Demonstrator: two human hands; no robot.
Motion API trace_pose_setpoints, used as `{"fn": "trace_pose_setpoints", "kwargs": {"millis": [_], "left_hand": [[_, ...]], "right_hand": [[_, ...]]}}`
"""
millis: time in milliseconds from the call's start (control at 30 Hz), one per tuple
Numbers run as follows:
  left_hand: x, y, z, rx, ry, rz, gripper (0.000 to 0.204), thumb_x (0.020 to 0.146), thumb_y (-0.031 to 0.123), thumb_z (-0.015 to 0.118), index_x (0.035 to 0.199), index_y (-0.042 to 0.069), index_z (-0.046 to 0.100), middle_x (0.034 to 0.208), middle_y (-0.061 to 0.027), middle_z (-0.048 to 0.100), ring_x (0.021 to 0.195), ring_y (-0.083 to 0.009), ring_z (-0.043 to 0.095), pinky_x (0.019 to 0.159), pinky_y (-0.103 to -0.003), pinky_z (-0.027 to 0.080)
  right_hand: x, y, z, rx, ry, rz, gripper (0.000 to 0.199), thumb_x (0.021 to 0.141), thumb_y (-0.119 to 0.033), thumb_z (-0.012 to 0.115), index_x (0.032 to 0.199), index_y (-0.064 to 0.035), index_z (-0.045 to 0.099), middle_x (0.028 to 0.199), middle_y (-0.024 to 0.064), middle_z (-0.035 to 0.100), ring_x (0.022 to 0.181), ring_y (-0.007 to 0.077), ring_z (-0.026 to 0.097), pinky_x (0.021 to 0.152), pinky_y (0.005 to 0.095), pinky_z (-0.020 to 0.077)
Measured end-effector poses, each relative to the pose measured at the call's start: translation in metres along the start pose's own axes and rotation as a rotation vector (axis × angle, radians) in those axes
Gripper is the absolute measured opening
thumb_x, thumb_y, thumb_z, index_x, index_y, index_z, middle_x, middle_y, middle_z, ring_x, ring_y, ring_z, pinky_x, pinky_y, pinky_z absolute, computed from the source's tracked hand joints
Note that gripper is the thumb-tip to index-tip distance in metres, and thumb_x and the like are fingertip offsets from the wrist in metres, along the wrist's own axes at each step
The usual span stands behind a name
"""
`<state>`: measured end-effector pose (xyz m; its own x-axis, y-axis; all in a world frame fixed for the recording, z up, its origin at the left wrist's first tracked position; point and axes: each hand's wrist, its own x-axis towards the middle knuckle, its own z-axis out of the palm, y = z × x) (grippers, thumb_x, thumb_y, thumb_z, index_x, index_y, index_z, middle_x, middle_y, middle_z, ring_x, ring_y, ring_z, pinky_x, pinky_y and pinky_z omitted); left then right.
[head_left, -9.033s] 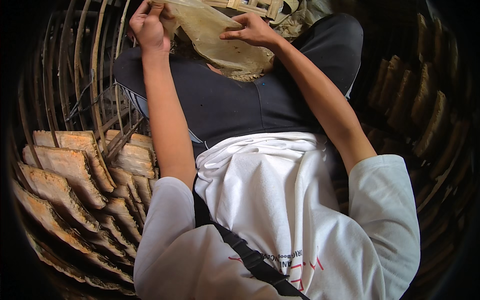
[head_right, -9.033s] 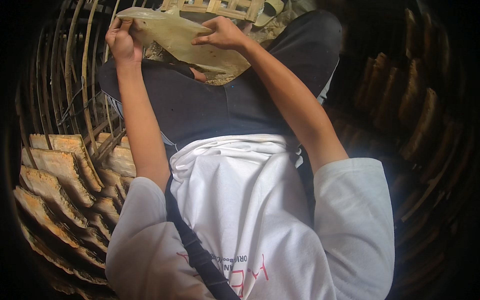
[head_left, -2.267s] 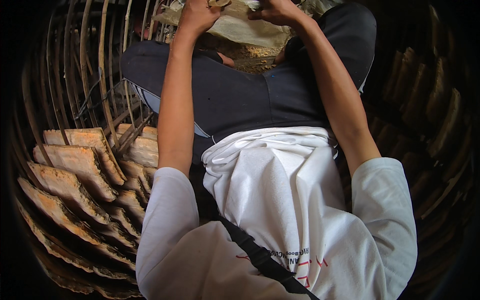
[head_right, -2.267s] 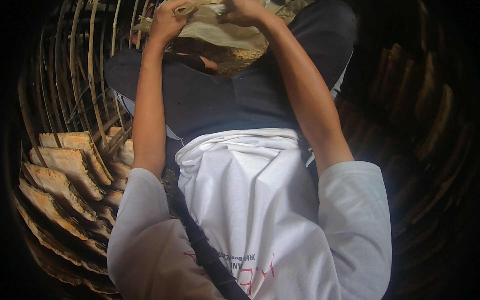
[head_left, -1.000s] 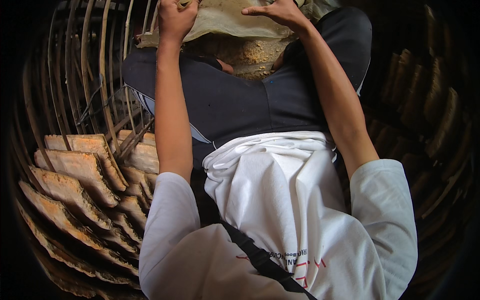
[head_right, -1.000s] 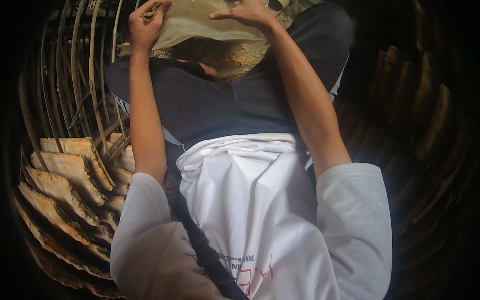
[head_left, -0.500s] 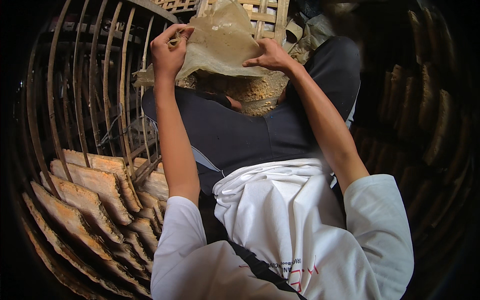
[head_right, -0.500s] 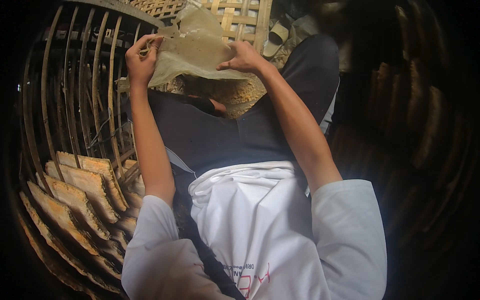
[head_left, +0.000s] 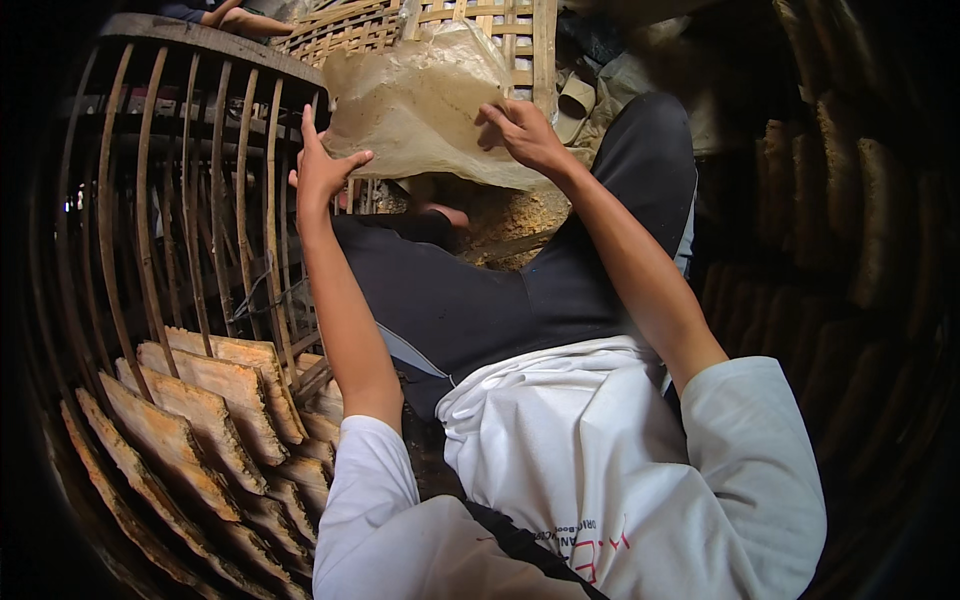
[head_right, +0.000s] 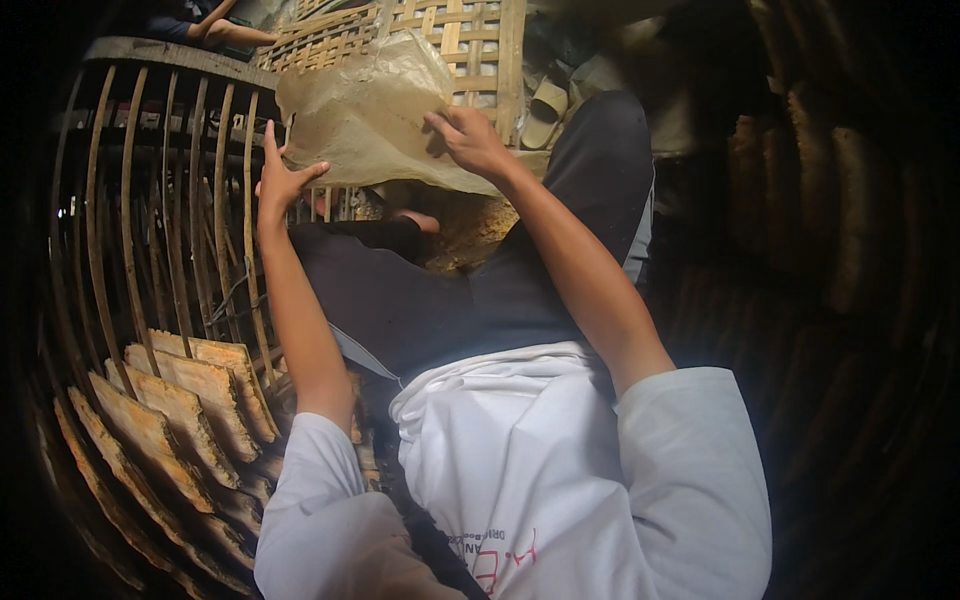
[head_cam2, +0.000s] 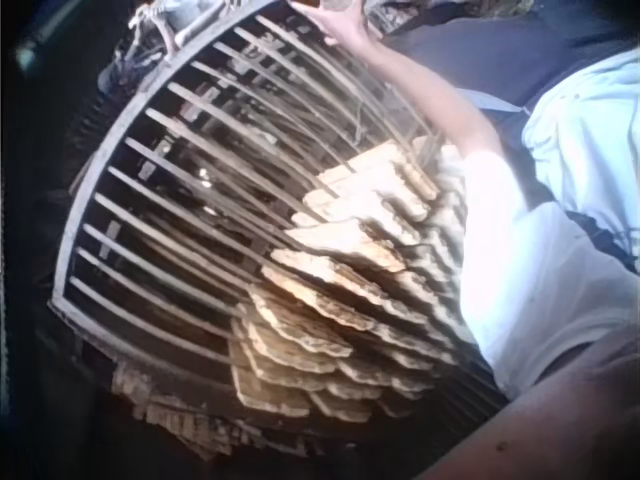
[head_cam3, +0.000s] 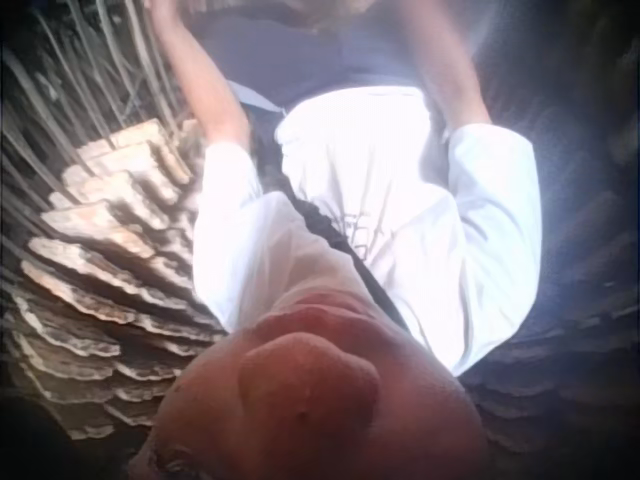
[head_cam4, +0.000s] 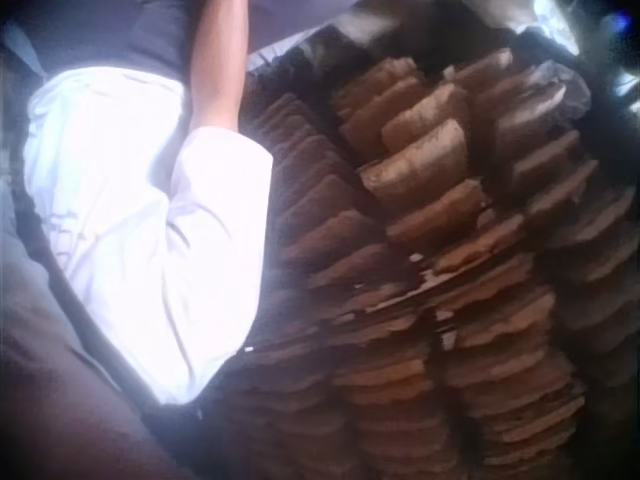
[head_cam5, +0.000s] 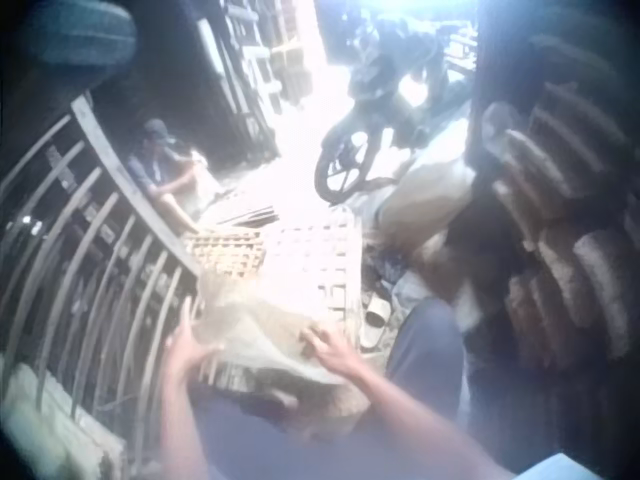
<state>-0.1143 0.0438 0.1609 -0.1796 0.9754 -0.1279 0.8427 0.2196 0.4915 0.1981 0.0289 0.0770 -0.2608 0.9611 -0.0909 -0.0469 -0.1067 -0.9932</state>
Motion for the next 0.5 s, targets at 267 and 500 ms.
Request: {"fn": "trace_pose_setpoints", "kwargs": {"millis": [267, 500], "left_hand": [[-0.019, -0.075, 0.064, -0.617, -0.237, -0.318, 0.08, 0.088, 0.029, 0.077, 0.156, 0.014, 0.036, 0.143, -0.0221, 0.054, 0.133, -0.0342, 0.052, 0.101, -0.042, 0.046], [-0.023, -0.069, 0.103, -0.83, -0.305, -0.487, 0.086, 0.094, 0.045, 0.069, 0.161, 0.017, 0.022, 0.162, -0.0181, 0.029, 0.149, -0.0393, 0.027, 0.107, -0.049, 0.04]], "right_hand": [[0.0, -0.013, 0.006, -0.087, 0.07, -0.05, 0.028, 0.106, -0.021, 0.05, 0.118, -0.0015, 0.065, 0.074, 0.0117, 0.069, 0.067, 0.0172, 0.07, 0.065, 0.0325, 0.0552], [-0.007, -0.031, 0.011, 0.012, -0.036, -0.093, 0.027, 0.106, -0.019, 0.05, 0.107, 0.0032, 0.066, 0.071, 0.0079, 0.069, 0.067, 0.0134, 0.068, 0.063, 0.0295, 0.0547]]}}
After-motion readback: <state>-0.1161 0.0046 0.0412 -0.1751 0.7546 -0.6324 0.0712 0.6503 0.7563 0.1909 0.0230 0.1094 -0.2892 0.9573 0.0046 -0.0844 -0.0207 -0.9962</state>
